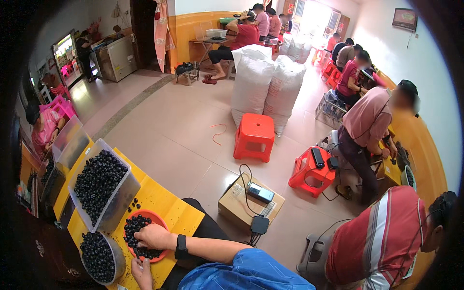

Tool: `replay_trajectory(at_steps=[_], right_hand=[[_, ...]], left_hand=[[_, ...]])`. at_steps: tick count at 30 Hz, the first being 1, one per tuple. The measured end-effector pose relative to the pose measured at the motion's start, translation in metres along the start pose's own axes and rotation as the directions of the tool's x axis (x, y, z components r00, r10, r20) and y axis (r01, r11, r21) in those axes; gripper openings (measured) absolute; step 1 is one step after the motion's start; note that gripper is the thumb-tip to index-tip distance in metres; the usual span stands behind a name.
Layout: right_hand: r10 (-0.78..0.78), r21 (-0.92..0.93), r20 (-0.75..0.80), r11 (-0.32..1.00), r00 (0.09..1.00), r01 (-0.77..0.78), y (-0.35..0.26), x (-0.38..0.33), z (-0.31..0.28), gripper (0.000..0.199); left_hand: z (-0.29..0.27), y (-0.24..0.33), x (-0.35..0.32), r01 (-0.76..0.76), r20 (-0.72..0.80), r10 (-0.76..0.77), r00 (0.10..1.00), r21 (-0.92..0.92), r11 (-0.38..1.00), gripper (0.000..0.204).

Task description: Sorting and processing small black spherical objects using hands and a small tool to place them into containers.

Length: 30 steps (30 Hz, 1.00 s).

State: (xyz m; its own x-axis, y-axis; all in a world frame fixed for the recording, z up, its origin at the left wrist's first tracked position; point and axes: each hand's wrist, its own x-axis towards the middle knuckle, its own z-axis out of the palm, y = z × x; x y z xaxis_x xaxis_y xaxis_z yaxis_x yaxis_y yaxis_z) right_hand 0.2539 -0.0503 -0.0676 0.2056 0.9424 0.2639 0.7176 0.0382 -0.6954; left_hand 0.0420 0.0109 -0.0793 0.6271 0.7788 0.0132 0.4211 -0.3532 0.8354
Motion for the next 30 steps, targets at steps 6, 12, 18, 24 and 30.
replay_trajectory(at_steps=[6,12,18,24,30], right_hand=[[0.016,-0.058,0.062,0.998,0.998,-0.013,0.005,-0.001,-0.013,0.028],[0.016,-0.079,0.101,0.997,0.995,-0.008,-0.002,0.002,-0.01,0.028],[0.101,-0.104,0.155,0.991,0.983,-0.086,0.002,-0.004,-0.017,0.029],[0.153,0.155,0.028,0.976,0.988,-0.155,-0.001,-0.004,-0.033,0.027],[0.339,0.904,0.355,-0.361,0.871,-0.228,0.004,-0.002,-0.039,0.025]], left_hand=[[0.007,0.005,0.005,-0.011,-0.007,0.011,1.0,0.013,1.0,0.032],[0.005,-0.003,0.003,0.037,-0.058,-0.037,0.998,0.001,0.999,0.027],[0.008,0.006,0.004,0.129,0.007,-0.129,0.992,-0.11,0.985,0.026],[0.002,0.029,0.005,0.134,-0.011,-0.134,0.991,0.142,0.981,0.036],[-0.004,0.028,0.0,0.138,-0.018,-0.137,0.99,0.103,0.985,0.038]])
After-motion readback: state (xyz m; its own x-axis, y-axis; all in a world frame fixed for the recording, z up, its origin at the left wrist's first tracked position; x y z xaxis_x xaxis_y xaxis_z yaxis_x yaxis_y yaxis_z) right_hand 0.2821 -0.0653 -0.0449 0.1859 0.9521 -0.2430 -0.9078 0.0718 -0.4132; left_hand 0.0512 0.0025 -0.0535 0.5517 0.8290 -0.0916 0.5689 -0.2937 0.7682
